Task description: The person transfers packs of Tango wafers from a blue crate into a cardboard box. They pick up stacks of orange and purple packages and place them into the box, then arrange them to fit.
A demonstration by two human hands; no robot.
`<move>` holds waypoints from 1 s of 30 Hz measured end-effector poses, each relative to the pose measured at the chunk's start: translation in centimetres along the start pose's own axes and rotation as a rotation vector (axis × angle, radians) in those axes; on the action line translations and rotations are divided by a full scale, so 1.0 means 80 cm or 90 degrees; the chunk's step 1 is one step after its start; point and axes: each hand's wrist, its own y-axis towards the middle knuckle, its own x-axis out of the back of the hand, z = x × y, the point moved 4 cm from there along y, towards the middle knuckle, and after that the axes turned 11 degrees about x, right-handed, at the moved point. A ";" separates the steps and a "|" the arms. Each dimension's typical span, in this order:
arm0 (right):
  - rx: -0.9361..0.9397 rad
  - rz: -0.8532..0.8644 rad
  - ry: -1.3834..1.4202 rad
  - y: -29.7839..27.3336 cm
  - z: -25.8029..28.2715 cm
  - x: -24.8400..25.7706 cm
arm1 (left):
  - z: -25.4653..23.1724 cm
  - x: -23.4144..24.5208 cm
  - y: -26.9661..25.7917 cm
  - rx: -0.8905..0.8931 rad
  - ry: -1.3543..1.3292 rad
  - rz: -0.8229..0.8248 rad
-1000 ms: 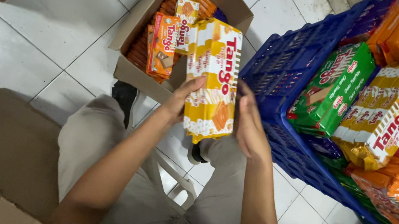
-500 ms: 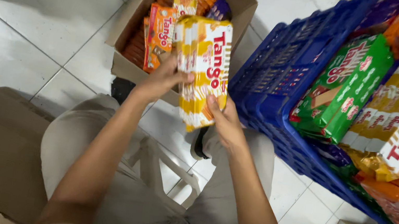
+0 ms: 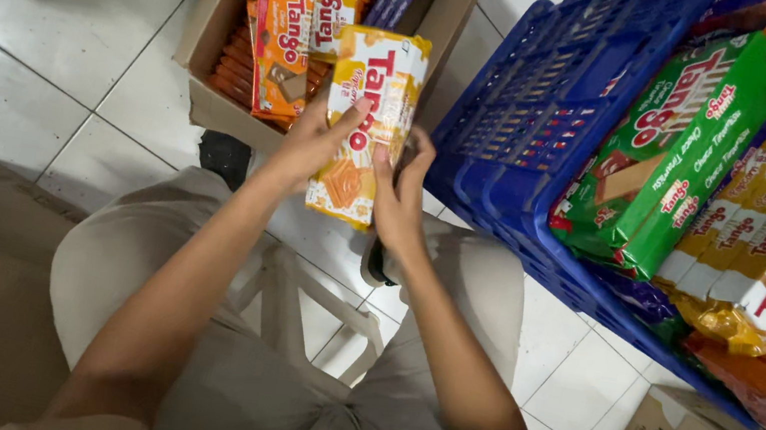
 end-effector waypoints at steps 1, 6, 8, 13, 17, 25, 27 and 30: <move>0.005 -0.007 0.012 0.011 0.005 -0.002 | 0.003 0.001 -0.002 0.058 -0.053 -0.030; -0.027 0.046 -0.034 0.021 -0.011 -0.014 | -0.003 0.004 0.006 0.106 0.054 -0.076; -0.035 0.060 -0.043 0.025 -0.005 -0.020 | -0.009 0.003 0.010 0.149 0.091 -0.081; 0.014 0.009 -0.043 0.057 -0.003 -0.033 | -0.085 0.003 -0.008 0.224 0.196 -0.131; 0.037 -0.060 -0.021 0.096 -0.094 -0.045 | -0.028 0.083 0.065 0.225 0.403 -0.108; -0.010 -0.128 -0.211 0.107 -0.212 -0.045 | 0.029 0.134 0.083 0.200 0.712 -0.187; -0.123 -0.091 -0.334 0.108 -0.240 -0.052 | 0.048 0.137 0.084 0.207 0.782 -0.211; -0.223 -0.075 -0.390 0.125 -0.279 -0.066 | 0.031 0.127 0.077 0.216 0.848 -0.230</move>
